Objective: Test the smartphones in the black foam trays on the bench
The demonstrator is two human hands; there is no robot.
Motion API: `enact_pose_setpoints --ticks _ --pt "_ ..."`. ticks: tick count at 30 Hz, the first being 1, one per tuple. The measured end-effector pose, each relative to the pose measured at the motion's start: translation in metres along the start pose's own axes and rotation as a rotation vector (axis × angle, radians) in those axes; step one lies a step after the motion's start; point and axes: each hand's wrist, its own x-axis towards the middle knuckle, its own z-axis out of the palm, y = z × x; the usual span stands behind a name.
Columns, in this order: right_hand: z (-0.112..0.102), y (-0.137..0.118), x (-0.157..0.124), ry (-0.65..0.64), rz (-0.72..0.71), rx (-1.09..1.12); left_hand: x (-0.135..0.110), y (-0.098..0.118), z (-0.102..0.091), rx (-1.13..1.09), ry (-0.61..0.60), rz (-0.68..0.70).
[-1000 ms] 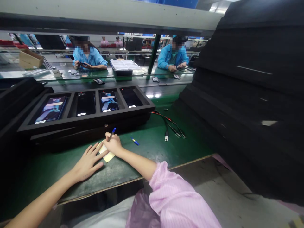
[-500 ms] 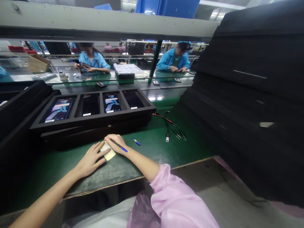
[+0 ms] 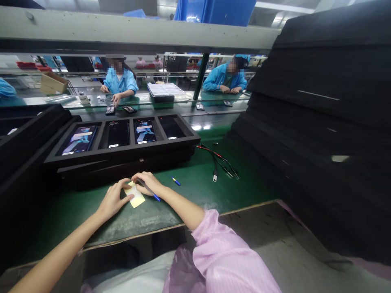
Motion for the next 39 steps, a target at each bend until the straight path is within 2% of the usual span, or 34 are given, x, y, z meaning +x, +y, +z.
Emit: enact_pose_setpoints --ticks 4,7,15,24,30,35,39 --pt "-0.003 -0.001 -0.002 -0.116 -0.048 -0.022 0.001 -0.002 0.001 -0.004 0.019 -0.024" --pt "-0.003 -0.005 -0.003 -0.153 -0.046 -0.056 0.001 -0.005 0.001 0.01 0.028 -0.038" --pt "0.004 -0.01 -0.001 -0.057 0.053 -0.003 0.003 -0.008 0.0 0.02 0.027 -0.024" --pt "0.002 -0.009 -0.004 -0.034 0.013 0.04 0.004 -0.013 0.001 -0.016 0.013 -0.02" --pt "0.003 -0.004 -0.001 -0.004 -0.028 -0.026 0.004 -0.013 0.001 -0.007 -0.002 -0.021" --pt "-0.003 -0.015 -0.005 0.095 -0.097 -0.073 0.004 -0.01 0.0 0.007 0.006 -0.028" --pt "-0.037 -0.052 0.002 0.281 -0.21 -0.061 0.003 -0.005 -0.001 0.012 0.01 -0.025"
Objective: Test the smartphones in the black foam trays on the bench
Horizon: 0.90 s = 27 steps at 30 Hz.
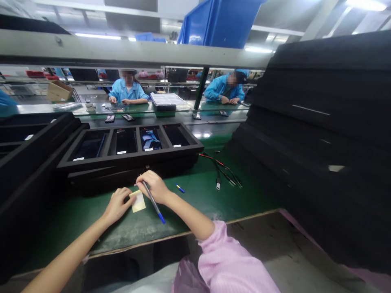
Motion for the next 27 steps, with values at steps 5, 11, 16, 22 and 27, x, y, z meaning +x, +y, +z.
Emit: enact_pose_setpoints --ticks 5,11,16,22,27 --pt "-0.033 -0.014 0.092 0.071 0.039 -0.09 0.0 0.001 -0.001 0.006 -0.011 0.004" --pt "-0.012 0.013 0.173 -0.309 0.217 -0.357 0.001 0.001 -0.005 0.006 -0.047 0.013" --pt "0.0 0.019 0.175 -0.312 0.211 -0.46 0.001 0.002 -0.006 0.002 -0.064 0.017" --pt "-0.004 0.027 0.166 -0.294 0.236 -0.484 0.0 0.003 -0.006 0.008 -0.071 0.016" --pt "-0.007 0.024 0.162 -0.267 0.276 -0.435 -0.001 0.004 -0.007 0.015 -0.074 0.018"
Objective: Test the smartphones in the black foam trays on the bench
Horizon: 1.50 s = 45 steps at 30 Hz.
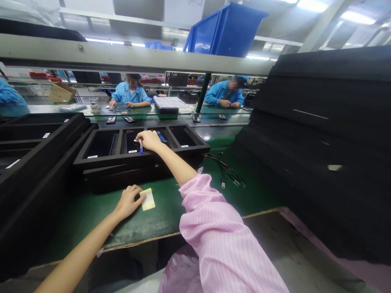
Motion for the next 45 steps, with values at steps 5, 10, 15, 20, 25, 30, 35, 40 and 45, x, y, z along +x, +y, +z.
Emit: enact_pose_setpoints --ticks 5,10,15,20,25,30,35,40,45 --pt "-0.01 -0.004 -0.002 -0.086 0.002 0.093 0.0 0.0 0.001 0.007 0.001 -0.002" --pt "-0.018 -0.005 0.004 -0.257 -0.037 0.128 0.0 -0.002 0.001 0.009 0.003 -0.002" --pt "-0.021 -0.01 0.013 -0.373 0.009 0.03 0.001 -0.001 0.0 0.016 -0.003 -0.003" --pt "-0.027 -0.018 0.016 -0.382 0.046 -0.136 0.001 0.0 0.0 0.02 -0.003 -0.004" --pt "-0.028 -0.024 0.019 -0.351 0.061 -0.268 0.001 -0.001 0.002 0.017 -0.003 -0.007" --pt "-0.031 -0.025 0.02 -0.312 0.105 -0.323 0.001 -0.001 0.001 0.006 0.003 -0.006" --pt "-0.029 -0.017 0.014 -0.256 0.118 -0.344 0.0 -0.002 0.002 -0.027 0.02 0.004" --pt "-0.026 -0.013 0.012 -0.207 0.077 -0.328 0.0 -0.006 0.006 -0.105 0.052 0.02" --pt "-0.032 -0.022 -0.015 -0.068 0.006 -0.262 0.002 -0.009 0.006 -0.283 0.15 0.023"
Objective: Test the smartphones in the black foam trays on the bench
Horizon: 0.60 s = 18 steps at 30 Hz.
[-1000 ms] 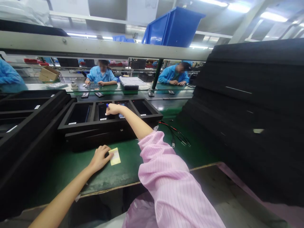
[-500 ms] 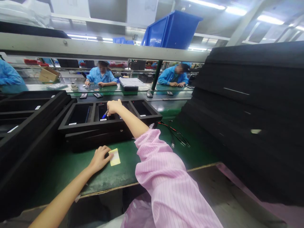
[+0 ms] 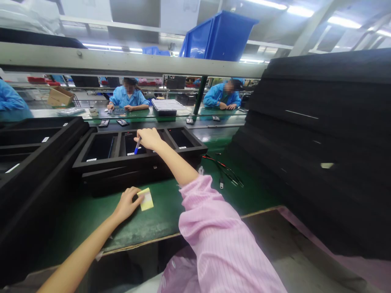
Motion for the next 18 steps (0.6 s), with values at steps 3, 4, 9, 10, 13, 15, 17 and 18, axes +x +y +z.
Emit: enact_pose_setpoints --ticks 3,4,9,10,13,15,17,18 --pt "0.009 -0.009 -0.046 0.131 -0.141 0.218 0.002 0.0 -0.002 -0.164 0.097 -0.01" --pt "0.016 -0.012 -0.065 0.126 -0.201 0.269 0.002 0.0 -0.002 -0.216 0.118 -0.015" --pt "0.064 -0.018 -0.139 -0.015 -0.152 0.603 -0.004 0.009 -0.002 -0.375 0.047 -0.027" --pt "0.072 -0.016 -0.147 -0.047 -0.087 0.723 -0.006 0.011 -0.002 -0.385 0.008 -0.024" --pt "0.09 -0.002 -0.164 -0.042 0.08 0.961 -0.008 0.016 -0.001 -0.387 -0.109 -0.004" --pt "0.097 0.015 -0.171 0.028 0.166 0.939 -0.008 0.016 0.0 -0.375 -0.161 0.009" --pt "0.103 0.034 -0.177 0.09 0.258 0.787 -0.007 0.015 0.002 -0.351 -0.184 0.011" --pt "0.105 0.044 -0.18 0.114 0.3 0.698 -0.006 0.014 0.003 -0.335 -0.187 0.009"
